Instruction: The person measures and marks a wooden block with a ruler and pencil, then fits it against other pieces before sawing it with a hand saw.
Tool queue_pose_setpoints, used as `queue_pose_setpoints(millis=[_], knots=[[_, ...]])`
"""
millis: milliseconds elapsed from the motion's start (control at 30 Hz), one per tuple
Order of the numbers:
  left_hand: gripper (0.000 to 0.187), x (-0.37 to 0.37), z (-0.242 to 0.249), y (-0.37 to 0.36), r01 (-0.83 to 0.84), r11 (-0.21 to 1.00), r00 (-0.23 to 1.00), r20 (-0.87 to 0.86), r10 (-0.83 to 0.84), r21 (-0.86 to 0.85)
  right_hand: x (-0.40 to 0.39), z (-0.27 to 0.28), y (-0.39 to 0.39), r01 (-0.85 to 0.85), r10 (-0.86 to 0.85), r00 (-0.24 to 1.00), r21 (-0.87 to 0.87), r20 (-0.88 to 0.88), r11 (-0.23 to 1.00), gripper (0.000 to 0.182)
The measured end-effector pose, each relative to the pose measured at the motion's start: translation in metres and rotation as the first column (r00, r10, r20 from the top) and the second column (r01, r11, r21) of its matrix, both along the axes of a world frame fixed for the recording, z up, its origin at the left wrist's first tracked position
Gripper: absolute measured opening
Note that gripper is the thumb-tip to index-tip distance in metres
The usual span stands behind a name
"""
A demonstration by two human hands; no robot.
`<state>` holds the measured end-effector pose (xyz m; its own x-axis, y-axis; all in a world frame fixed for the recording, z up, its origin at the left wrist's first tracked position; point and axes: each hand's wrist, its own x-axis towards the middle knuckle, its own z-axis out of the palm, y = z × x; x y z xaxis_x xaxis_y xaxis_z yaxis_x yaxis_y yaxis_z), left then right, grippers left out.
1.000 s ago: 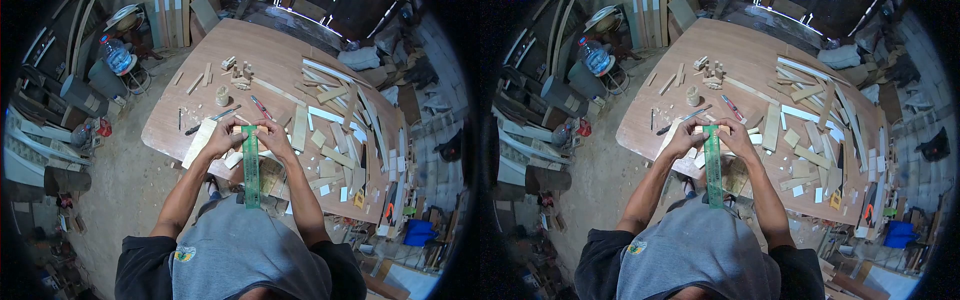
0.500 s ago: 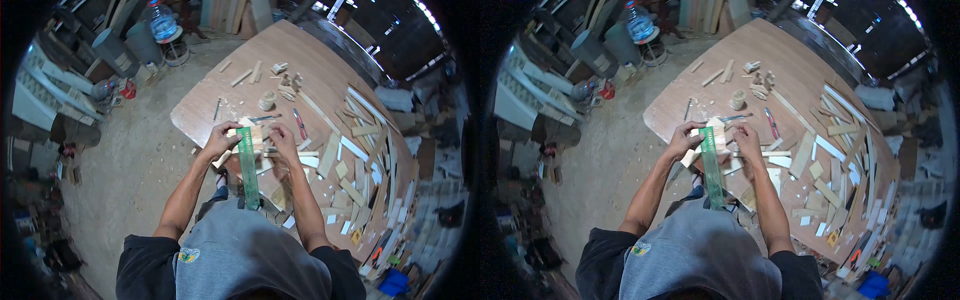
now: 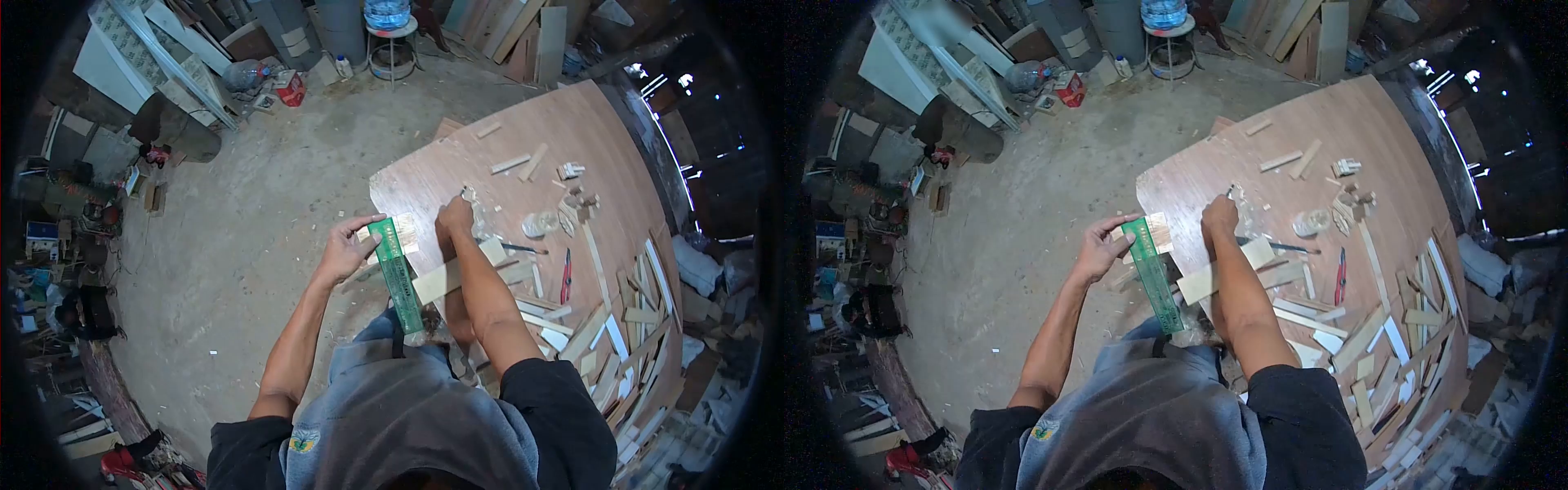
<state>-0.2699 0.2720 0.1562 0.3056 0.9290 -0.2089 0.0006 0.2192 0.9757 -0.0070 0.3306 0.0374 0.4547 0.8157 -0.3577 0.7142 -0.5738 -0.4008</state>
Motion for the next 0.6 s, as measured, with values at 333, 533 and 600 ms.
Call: queue_pose_setpoints(millis=[333,533,600], knots=[[0.035,0.009,0.023,0.029,0.102,0.991,0.989,-0.116,-0.091,0.090,0.020,-0.004,-0.002,0.118,-0.118,0.993,0.025,-0.009,0.993,0.022],[0.035,0.040,0.031,0.042,0.151,0.983,0.988,0.043,-0.147,-0.108,0.056,0.068,-0.042,0.502,-0.161,0.652,0.263,-0.741,0.824,0.015],[0.035,0.057,0.031,0.045,0.206,0.965,0.979,0.043,-0.201,-0.162,0.068,0.094,-0.073,0.572,0.026,0.547,0.396,-0.837,0.718,0.012]])
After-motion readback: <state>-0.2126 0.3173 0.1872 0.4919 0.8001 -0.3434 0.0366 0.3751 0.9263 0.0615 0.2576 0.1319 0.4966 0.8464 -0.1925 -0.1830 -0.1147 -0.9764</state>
